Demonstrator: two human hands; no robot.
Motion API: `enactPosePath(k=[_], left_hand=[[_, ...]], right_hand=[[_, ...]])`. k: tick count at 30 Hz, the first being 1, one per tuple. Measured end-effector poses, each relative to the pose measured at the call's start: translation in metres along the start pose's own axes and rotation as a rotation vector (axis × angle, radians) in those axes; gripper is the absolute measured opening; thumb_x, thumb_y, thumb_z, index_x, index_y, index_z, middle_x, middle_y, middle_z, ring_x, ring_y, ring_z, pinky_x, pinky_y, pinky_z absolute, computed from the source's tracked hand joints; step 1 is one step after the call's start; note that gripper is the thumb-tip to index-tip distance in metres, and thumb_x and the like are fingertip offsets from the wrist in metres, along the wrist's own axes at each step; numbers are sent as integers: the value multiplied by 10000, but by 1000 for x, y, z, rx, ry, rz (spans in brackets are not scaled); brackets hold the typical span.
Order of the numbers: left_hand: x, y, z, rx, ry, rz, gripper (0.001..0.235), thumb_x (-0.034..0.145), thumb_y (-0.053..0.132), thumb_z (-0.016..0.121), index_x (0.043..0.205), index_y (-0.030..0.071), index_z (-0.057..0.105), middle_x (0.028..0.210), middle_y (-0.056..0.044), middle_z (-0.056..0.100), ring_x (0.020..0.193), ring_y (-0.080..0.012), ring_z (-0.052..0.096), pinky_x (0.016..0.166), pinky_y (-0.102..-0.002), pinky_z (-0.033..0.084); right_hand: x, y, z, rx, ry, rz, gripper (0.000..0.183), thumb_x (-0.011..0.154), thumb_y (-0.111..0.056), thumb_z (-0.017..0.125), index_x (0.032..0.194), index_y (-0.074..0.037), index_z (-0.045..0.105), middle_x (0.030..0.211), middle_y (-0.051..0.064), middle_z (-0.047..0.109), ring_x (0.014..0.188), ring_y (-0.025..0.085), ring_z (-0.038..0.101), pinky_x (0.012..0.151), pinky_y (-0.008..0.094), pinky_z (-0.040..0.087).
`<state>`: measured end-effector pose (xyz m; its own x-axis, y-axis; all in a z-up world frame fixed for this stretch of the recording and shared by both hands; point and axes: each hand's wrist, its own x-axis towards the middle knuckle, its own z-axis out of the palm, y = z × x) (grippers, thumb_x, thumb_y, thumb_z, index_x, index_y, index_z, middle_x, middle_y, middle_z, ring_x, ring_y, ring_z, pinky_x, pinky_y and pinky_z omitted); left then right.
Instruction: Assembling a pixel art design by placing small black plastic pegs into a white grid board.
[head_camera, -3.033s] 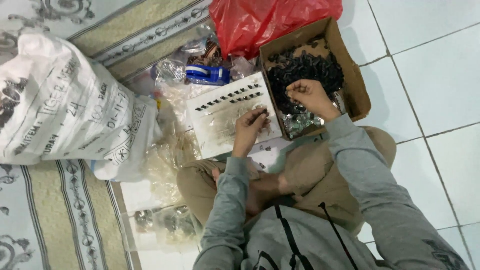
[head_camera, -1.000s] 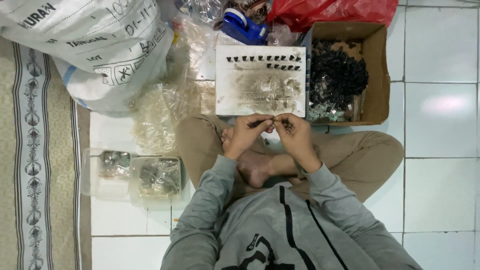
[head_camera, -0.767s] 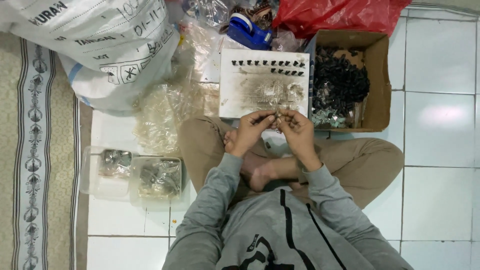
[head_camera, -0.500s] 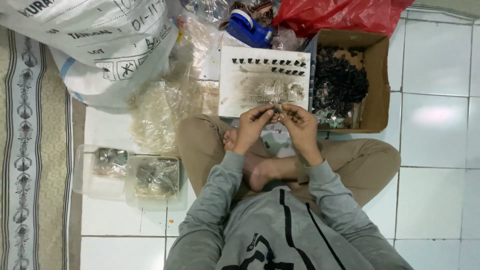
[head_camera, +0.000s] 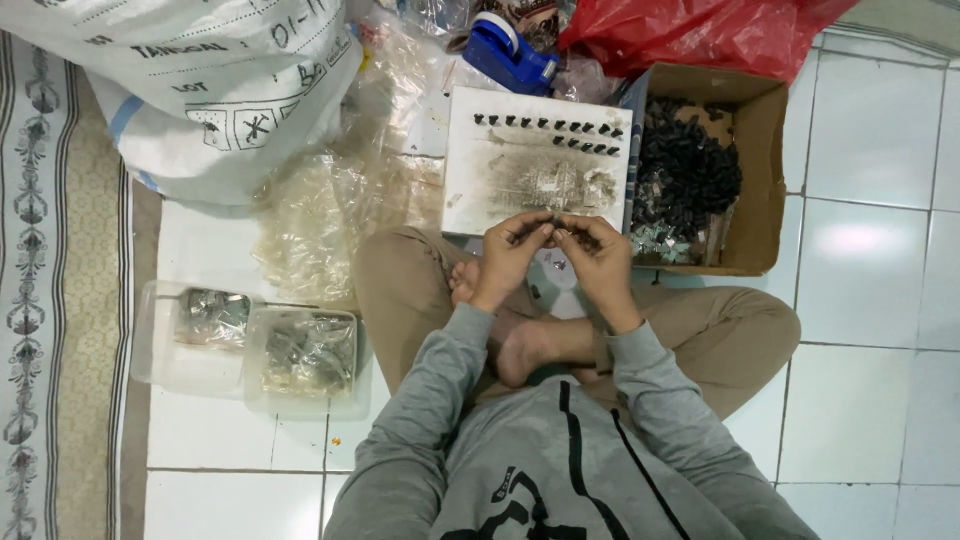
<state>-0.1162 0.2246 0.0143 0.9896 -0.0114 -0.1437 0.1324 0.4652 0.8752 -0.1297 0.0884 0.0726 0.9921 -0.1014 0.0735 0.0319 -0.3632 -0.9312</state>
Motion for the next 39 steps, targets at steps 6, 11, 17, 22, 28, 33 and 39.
enactPosePath(k=[6, 11, 17, 22, 28, 33, 39], left_hand=[[14, 16, -4, 261, -35, 5, 390, 979, 82, 702, 1351, 0, 620, 1136, -244, 730, 1011, -298, 713, 839, -406, 604], [45, 26, -4, 405, -96, -25, 549, 997, 46, 587, 1506, -68, 416, 1125, -279, 711, 994, -317, 716, 861, -436, 598], [68, 34, 4, 411, -139, -37, 623, 969, -35, 518, 1555, -86, 314, 1257, -359, 609, 1118, -423, 657, 990, -505, 547], [82, 21, 4, 411, -164, -77, 679, 932, -34, 525, 1578, -48, 317, 1483, -385, 455, 1289, -465, 567, 1099, -535, 463], [89, 11, 2, 475, -170, -119, 698, 913, 4, 536, 1582, 10, 338, 1296, -323, 642, 1209, -435, 638, 1053, -515, 517], [98, -3, -3, 349, -204, -168, 688, 935, -50, 498, 1593, 4, 306, 1080, -264, 715, 937, -346, 746, 865, -465, 614], [101, -7, -4, 357, -194, -175, 686, 930, -38, 489, 1587, -3, 296, 1018, -252, 725, 887, -350, 761, 852, -461, 624]], right_hand=[[43, -3, -5, -297, -68, -203, 109, 929, -21, 772, 1038, -13, 766, 879, 139, 642, 831, 285, 672, 711, 353, 537], [104, 14, 1, -515, -101, -428, 65, 964, 17, 722, 1021, -12, 733, 921, 98, 506, 914, 311, 567, 818, 391, 468], [150, 53, 20, -739, -104, -502, 93, 904, -43, 769, 972, -92, 729, 946, 75, 501, 939, 327, 558, 822, 429, 453], [161, 79, 27, -826, -116, -457, 127, 853, -167, 802, 968, -181, 749, 966, 88, 543, 944, 367, 574, 818, 463, 433], [162, 85, 31, -806, -138, -442, 104, 854, -163, 798, 947, -183, 755, 950, 82, 546, 947, 353, 570, 831, 448, 413], [165, 95, 32, -785, -157, -423, 126, 843, -154, 796, 946, -207, 745, 946, 55, 541, 943, 344, 578, 812, 449, 439], [161, 89, 31, -778, -163, -408, 136, 839, -154, 796, 958, -200, 750, 937, 60, 554, 940, 346, 583, 813, 460, 450]])
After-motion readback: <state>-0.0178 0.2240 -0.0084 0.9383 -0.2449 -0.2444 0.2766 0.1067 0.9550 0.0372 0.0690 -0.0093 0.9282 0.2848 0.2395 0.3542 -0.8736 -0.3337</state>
